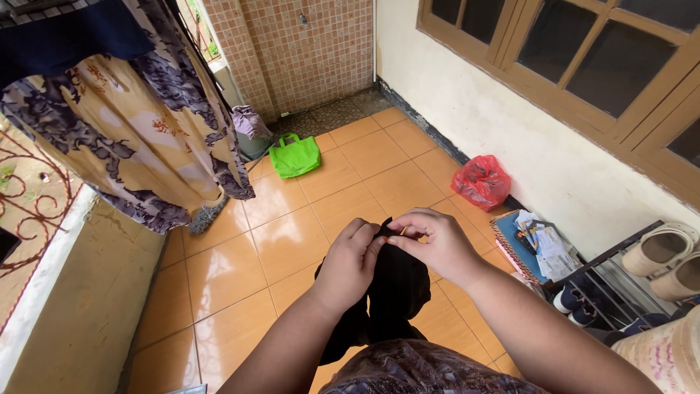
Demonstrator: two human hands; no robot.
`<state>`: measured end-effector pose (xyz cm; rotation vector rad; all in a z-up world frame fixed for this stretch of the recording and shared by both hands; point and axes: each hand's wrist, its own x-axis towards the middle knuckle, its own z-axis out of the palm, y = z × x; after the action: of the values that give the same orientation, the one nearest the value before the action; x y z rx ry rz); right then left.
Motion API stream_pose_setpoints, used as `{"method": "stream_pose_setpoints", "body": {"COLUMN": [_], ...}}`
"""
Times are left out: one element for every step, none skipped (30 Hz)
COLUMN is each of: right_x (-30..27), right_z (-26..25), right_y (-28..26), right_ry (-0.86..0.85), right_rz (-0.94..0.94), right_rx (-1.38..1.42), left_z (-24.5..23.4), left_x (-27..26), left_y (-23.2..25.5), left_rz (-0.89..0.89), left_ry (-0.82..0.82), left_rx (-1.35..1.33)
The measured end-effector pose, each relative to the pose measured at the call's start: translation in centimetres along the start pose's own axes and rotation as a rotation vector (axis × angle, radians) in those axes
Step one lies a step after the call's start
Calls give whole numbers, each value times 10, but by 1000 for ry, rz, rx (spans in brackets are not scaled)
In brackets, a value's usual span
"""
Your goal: The person straightens a pair of black trousers, places them on a purple hanger, and hangs them on a clothesline. They then smooth the legs and fold the cuffs to ensure the trousers hang neatly.
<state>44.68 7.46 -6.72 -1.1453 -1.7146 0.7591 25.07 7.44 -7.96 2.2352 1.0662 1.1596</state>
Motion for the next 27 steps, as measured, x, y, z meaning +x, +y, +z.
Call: {"method": "stream_pose_setpoints", "body": {"right_x": [0,0,-1,-1,0,1,1,2,2,3,3,3,3,3,4,4,4,4,4,4,6,5,5,6,7,8,9], "right_z": [-1,-3,-4,-7,-9,-12,-14,-16,-18,-19,-19,-19,-21,-23,-25,-28,-30,-32,-35,-38,-41,-46,-52,-57,-61,-65,-69], "right_y": [3,6,10,8,6,5,3,2,1,7,12,18,24,31,37,37,37,36,42,48,54,59,65,70,80,89,99], "right_ry": [4,8,11,13,5,-3,-2,-23,-42,-41,-77,-114,-114,-143,-174,-177,-161,-145,-153,-146,-138,-146,-178,-211,-218,-236,-255], "right_rz": [-2,14,31,30,21,12,12,3,-7,-8,-14,-20,-22,22,65,63,50,36,39,19,-5,-7,8,23,19,26,33], "right_rx": [-3,14,33,31,39,46,47,44,40,40,65,90,91,162,232,232,207,182,184,170,154,155,166,176,177,187,198], "left_z": [1,3,4,6,7,9,12,15,19,22,26,29,32,35,38,40,42,44,45,45,45,44,41,39,37,35,34], "left_x": [2,4,5,6,8,10,11,12,14,16,18,20,21,23,25,27,28,28,28,28,29,32,35,39,43,46,49], "left_y": [1,2,4,5,6,7,5,2,0,-3,-5,-8,-9,-10,-10,-9,-8,-8,-2,4,9,12,15,18,18,18,17], "left_rz": [5,23,37,40,21,3,3,-27,-56,-55,-71,-86,-86,-123,-161,-161,-213,-266,-272,-292,-308,-310,-312,-313,-313,-290,-268], "left_ry": [1,28,56,56,69,81,81,92,103,103,106,110,111,88,67,71,53,34,40,38,39,47,62,77,86,80,75], "left_rx": [-2,-24,-46,-47,-108,-169,-169,-229,-288,-288,-327,-367,-365,-441,-517,-516,-645,-774,-774,-819,-864,-863,-892,-922,-919,-892,-864]}}
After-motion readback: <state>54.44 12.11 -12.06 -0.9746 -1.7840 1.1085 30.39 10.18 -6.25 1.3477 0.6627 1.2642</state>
